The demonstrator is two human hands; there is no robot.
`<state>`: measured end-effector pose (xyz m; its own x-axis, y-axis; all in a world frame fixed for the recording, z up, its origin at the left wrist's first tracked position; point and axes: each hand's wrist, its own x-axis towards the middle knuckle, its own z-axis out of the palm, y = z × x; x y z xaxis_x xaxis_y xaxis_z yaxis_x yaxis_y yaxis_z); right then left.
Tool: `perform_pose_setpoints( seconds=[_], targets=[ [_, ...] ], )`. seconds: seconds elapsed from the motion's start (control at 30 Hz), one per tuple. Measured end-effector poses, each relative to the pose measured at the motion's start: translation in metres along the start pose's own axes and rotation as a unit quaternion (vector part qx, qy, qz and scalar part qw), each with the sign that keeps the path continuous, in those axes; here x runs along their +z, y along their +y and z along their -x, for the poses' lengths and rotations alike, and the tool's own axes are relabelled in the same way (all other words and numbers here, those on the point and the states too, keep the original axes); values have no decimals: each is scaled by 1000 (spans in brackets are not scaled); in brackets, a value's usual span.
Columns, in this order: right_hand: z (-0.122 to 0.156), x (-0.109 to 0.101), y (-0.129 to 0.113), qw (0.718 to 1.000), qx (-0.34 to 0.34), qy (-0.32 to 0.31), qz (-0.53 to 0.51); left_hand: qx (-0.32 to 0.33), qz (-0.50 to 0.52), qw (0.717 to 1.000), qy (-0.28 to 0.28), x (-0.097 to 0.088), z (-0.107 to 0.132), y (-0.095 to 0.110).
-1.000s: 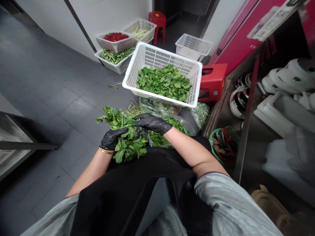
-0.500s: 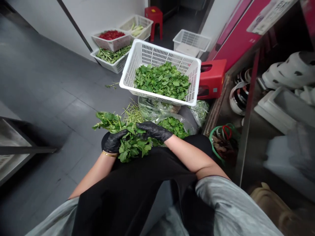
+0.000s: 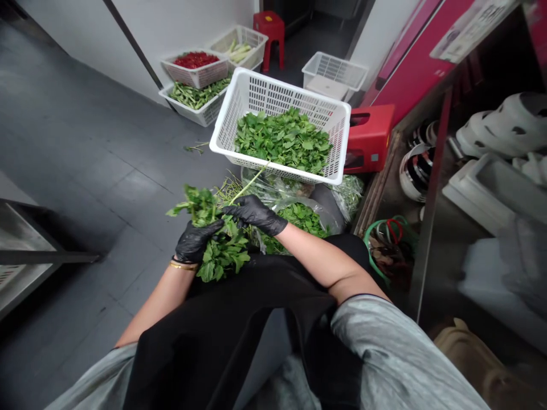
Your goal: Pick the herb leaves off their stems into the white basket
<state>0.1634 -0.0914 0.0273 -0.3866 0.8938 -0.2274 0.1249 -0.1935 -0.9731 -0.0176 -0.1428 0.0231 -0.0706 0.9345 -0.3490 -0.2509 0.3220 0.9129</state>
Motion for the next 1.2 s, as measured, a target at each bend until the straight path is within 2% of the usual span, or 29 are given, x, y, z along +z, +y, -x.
perform_pose_setpoints(
  seconds=[0.1,0.17,0.2,0.23,0.27,0.33,0.37,0.4,0.47,0.5,0.53,0.57,0.63,0.73,0.83,0.97,1.07,1.13,1.2],
  targets=[
    [2,0,-6,994,-36,-41,98,-45,8,997,-58,4,2,0],
    [0,-11,-12,978,-35,-103,177,-79,33,994,-69,-1,5,0],
    [-3,-19,-14,970,-37,-115,212,-95,46,992,-71,-5,6,0],
    [-6,-27,-16,966,-47,-95,237,-107,59,990,-70,-8,8,1],
    [-10,-34,-16,966,-61,-47,247,-115,72,988,-67,-12,9,2],
    [-15,-45,-12,973,-67,66,212,-116,102,987,-49,-16,9,5],
    [-15,-47,-8,980,-45,80,175,-105,118,987,-30,-16,9,5],
    [-14,-46,-4,989,-11,51,136,-88,135,987,-7,-16,8,5],
    [-4,-38,7,991,57,-84,82,-49,158,986,35,-14,5,2],
    [2,-32,12,986,72,-138,56,-30,161,985,52,-12,3,-1],
    [8,-24,16,984,73,-160,24,-14,154,986,65,-10,2,-6],
    [14,-16,18,986,66,-152,-16,-3,138,988,71,-7,2,-10],
    [20,-1,19,989,46,-97,-103,9,95,993,63,0,4,-20],
    [18,8,13,983,32,-63,-167,4,54,998,14,12,9,-30],
    [16,0,6,982,17,-32,-186,5,43,999,-15,17,12,-28],
    [24,-23,4,989,-23,-25,-141,5,71,997,6,13,12,-15],
    [29,-26,6,992,-20,-72,-98,-59,119,991,-11,11,11,-8],
    [29,-19,5,988,-6,-136,-74,-126,125,983,-37,14,9,-9],
    [27,-14,1,977,14,-210,-46,-163,117,979,-35,18,6,-11]
  ],
)
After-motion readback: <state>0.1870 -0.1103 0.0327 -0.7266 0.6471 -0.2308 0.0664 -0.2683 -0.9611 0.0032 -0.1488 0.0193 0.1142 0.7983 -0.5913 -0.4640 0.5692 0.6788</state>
